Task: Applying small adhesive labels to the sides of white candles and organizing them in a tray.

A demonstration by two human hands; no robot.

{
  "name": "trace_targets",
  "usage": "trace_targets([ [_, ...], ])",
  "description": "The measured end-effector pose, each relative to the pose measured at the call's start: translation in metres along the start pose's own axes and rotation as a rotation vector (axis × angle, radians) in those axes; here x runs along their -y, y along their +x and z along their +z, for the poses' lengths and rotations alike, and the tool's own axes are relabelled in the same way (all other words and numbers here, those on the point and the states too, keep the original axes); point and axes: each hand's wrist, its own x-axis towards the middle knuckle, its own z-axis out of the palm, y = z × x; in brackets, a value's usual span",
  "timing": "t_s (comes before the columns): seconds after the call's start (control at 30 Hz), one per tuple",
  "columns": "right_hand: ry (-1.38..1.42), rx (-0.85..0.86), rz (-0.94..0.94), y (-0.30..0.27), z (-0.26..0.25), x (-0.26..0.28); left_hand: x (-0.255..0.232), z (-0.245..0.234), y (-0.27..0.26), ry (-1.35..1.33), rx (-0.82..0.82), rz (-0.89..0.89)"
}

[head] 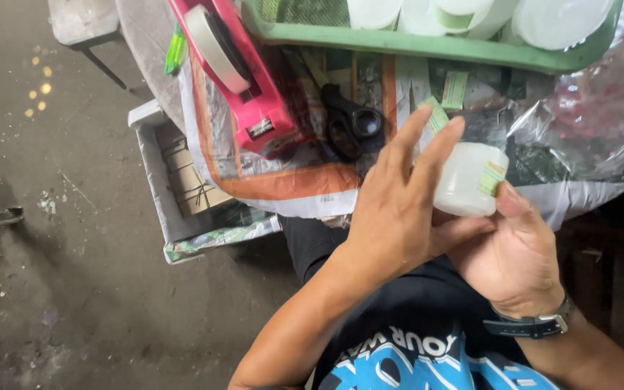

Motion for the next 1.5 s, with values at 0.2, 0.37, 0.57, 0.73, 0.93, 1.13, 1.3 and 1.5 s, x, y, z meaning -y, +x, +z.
trace_targets([
  [0.2,0.043,0.113,0.053,-0.002,0.004,0.002,0.0,-0.011,0.004,-0.244,0.059,-0.147],
  [0.37,-0.005,-0.025,-0.008,0.002,0.006,0.0,0.008,-0.008,-0.002,-0.015,0.15,-0.098],
  [0.57,-0.018,-0.094,-0.07,0.0,-0.002,-0.004,0.002,-0.003,0.003,0.051,0.061,-0.001],
  [0.73,0.048,0.0,-0.004,0.0,0.004,0.006,0.001,-0.021,0.009,-0.025,0.145,-0.079],
  [0.93,0.02,0.027,0.029,0.002,0.015,0.006,0.003,-0.029,0.008,0.104,0.153,-0.071],
  [1.13,-0.322,-0.023,-0.155,-0.006,-0.006,0.017,0.006,-0.082,-0.011,0.131,-0.087,-0.003],
  [1.3,-0.559,-0.119,-0.281,-0.007,-0.012,0.02,0.027,-0.114,-0.036,0.204,-0.351,-0.136],
  [1.5,-0.853,-0.041,-0.337,-0.007,-0.01,0.02,0.063,-0.125,-0.049,0.415,-0.597,-0.25],
])
